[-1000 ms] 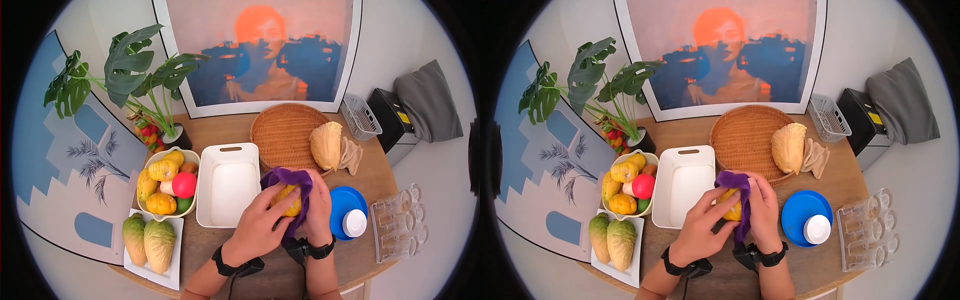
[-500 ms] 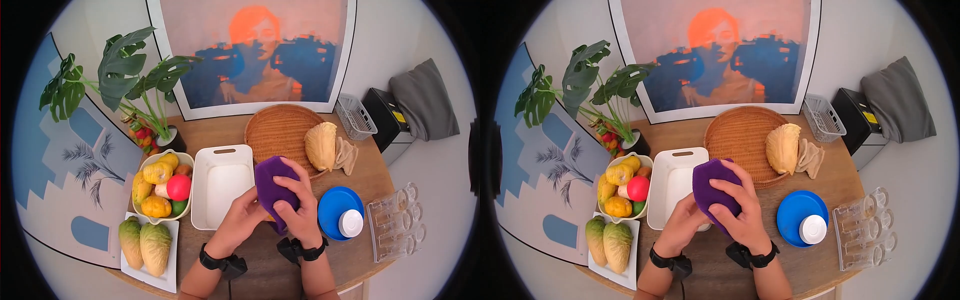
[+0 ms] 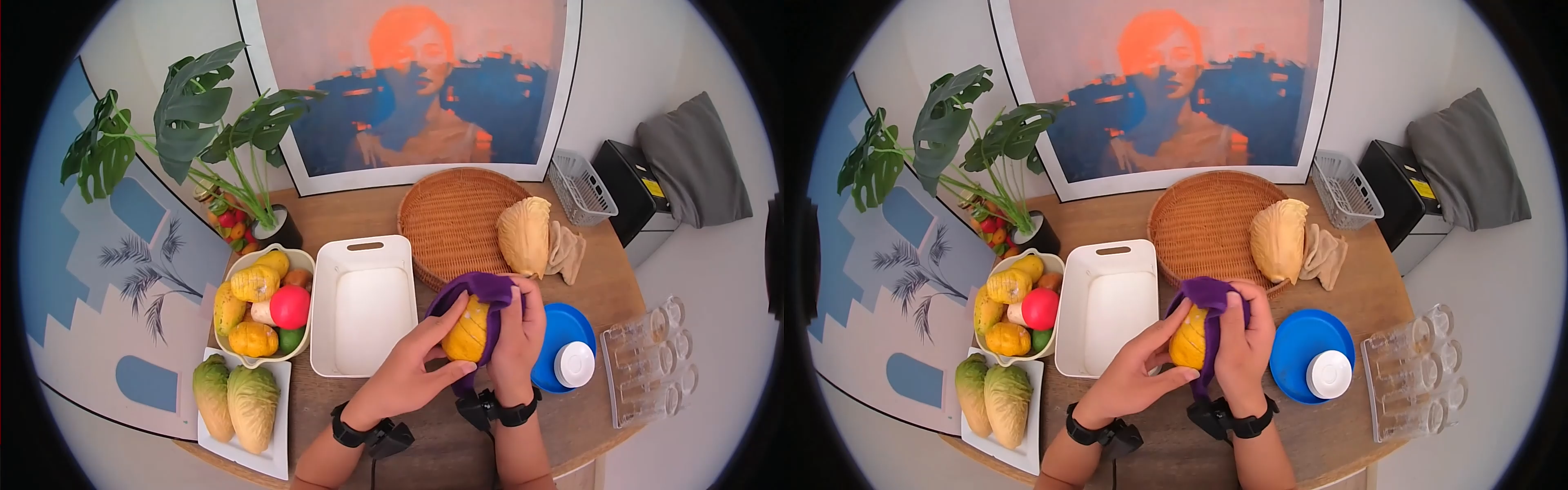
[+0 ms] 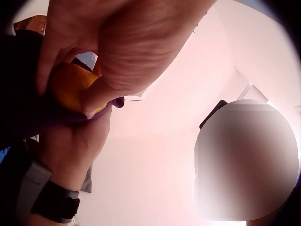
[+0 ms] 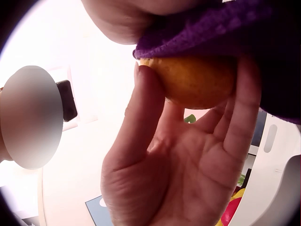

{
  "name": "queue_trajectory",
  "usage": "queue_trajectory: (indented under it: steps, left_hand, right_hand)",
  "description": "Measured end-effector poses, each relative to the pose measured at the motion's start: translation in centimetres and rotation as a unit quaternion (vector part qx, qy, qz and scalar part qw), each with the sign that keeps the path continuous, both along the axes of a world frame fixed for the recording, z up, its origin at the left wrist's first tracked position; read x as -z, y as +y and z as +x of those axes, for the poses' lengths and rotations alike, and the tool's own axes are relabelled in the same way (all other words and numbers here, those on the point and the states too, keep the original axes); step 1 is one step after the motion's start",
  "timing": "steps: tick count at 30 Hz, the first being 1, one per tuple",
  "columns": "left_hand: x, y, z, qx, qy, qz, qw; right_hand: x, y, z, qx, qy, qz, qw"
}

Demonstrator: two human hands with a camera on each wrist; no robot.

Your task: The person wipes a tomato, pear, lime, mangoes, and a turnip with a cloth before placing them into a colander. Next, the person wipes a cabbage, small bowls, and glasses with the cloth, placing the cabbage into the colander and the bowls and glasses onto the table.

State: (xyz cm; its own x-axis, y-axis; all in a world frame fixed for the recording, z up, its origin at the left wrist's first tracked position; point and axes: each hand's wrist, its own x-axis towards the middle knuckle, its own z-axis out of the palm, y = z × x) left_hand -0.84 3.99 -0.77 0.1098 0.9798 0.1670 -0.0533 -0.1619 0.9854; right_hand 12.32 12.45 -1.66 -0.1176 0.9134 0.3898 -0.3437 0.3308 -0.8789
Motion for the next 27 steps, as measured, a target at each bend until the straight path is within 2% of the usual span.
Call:
queue_trajectory:
  steps: [1,2,4,5,7,9,11,13,15,17,19,20,21,23,25,26,27]
  left_hand:
    - [0.0,0.0,-0.2,-0.009,0.067,0.012,0.998]
    - [0.0,-0.1,-0.2,-0.010,0.067,0.012,0.998]
    - [0.1,-0.2,-0.3,-0.071,-0.021,-0.001,0.997]
    - [0.2,-0.1,-0.4,-0.071,-0.021,-0.002,0.997]
    - [0.4,0.3,-0.6,-0.125,-0.156,0.027,0.979]
    - [0.2,0.4,-0.4,-0.151,-0.176,0.041,0.972]
    - [0.6,0.6,-0.6,-0.182,-0.227,0.055,0.955]
    - [0.5,0.6,-0.2,-0.187,-0.216,0.048,0.957]
    - [-0.1,0.6,0.9,-0.166,-0.143,0.090,0.972]
    - [0.4,0.5,1.1,-0.153,-0.132,0.099,0.974]
    - [0.3,0.1,0.6,-0.158,0.075,0.106,0.979]
    - [0.5,0.2,0.6,-0.179,0.144,0.132,0.964]
    - [0.6,0.2,0.7,-0.179,0.143,0.131,0.964]
    - [0.9,0.2,0.8,-0.220,0.345,0.222,0.885]
    - [0.5,0.4,0.6,-0.228,0.365,0.242,0.870]
    - [0.3,0.4,0.5,-0.237,0.385,0.263,0.852]
    - [0.1,0.3,0.5,-0.236,0.385,0.263,0.853]
  right_hand:
    - [-0.1,0.0,0.0,-0.001,0.000,0.000,1.000]
    - [-0.2,0.0,0.0,0.005,0.020,-0.016,1.000]
    - [-0.4,0.1,0.2,0.017,0.037,-0.037,0.998]
    - [-0.4,0.2,0.3,0.017,0.037,-0.038,0.998]
    - [-0.3,0.5,0.3,0.015,-0.078,0.074,0.994]
    - [-0.6,0.2,-0.3,-0.059,-0.113,0.121,0.984]
    - [-0.8,-0.4,-1.1,-0.067,-0.124,0.150,0.979]
    - [-0.6,-0.5,-1.3,-0.067,-0.122,0.138,0.981]
    - [-0.4,-0.5,-1.3,-0.064,-0.124,0.127,0.982]
    - [-0.4,-0.4,-1.2,-0.110,-0.070,0.037,0.991]
    - [-0.3,-0.2,-1.0,-0.115,-0.074,0.033,0.990]
    - [-0.2,-0.1,-0.9,-0.142,-0.065,-0.005,0.988]
    - [-0.2,0.0,-0.9,-0.168,-0.055,-0.044,0.983]
    - [0.1,0.2,-1.0,-0.177,-0.043,-0.062,0.981]
    - [0.1,0.2,-1.1,-0.186,-0.033,-0.078,0.979]
    - [0.0,0.1,-1.2,-0.216,0.018,-0.131,0.967]
    - [-0.1,0.0,-1.2,-0.245,0.070,-0.184,0.949]
